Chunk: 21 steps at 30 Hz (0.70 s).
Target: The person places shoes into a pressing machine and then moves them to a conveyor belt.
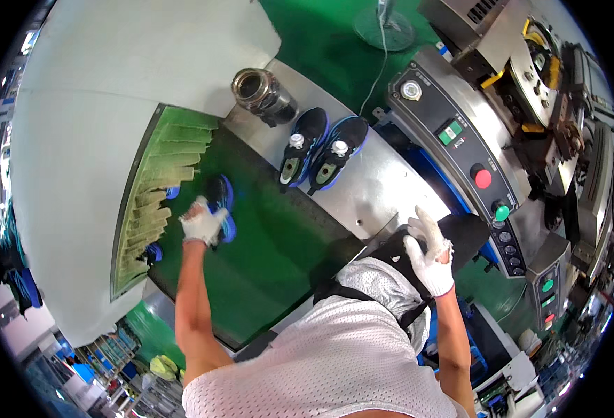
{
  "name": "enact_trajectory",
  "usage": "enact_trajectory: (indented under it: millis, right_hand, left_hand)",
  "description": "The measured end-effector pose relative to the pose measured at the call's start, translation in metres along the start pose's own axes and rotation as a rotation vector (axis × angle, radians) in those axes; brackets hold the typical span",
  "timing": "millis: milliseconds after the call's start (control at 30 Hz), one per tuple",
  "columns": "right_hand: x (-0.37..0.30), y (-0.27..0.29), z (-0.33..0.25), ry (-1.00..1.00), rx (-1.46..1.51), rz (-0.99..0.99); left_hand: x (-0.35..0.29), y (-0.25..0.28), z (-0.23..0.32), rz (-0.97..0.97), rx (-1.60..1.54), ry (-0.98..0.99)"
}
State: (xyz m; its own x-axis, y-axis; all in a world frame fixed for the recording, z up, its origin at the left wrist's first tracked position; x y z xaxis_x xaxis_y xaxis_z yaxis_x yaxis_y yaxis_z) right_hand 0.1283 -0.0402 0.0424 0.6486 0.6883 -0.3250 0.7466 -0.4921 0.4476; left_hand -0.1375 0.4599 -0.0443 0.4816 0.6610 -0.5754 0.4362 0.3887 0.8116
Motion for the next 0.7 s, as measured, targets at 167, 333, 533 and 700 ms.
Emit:
enact_trajectory:
  millis: [167,333,533,700]
  right_hand:
    - [-0.053,0.016,0.032,-0.237,0.167,0.103]
    - [-0.057,0.001,0.056,-0.255,0.686,-0.004]
    - [-0.048,-0.052,0.063,0.162,1.606,-0.36]
    - [-0.069,0.065,0.04,0.214,1.384,0.255]
  left_hand:
    - [-0.099,-0.032,0.125,-0.449,-0.241,-0.222]
    - [-0.156,0.001,0.283,-0.648,-0.842,-0.732]
    - [-0.256,0.129,0.468,-0.813,-0.532,-1.787]
    - [-0.257,0.227,0.577,-0.145,-0.196,-1.696]
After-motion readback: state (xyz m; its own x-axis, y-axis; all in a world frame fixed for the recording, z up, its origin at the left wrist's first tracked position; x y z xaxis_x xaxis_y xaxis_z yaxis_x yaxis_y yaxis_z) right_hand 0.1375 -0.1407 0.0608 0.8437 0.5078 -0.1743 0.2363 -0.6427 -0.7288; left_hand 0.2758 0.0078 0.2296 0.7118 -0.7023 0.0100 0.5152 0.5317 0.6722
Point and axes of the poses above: each hand's wrist, its own x-axis towards the middle knuckle, its own y-axis out of the back of the hand, z = x × y, the point moved 10 cm from there along x, towards the middle knuckle, and after that the axes turned 12 degrees about -z, right-handed, at the moved point
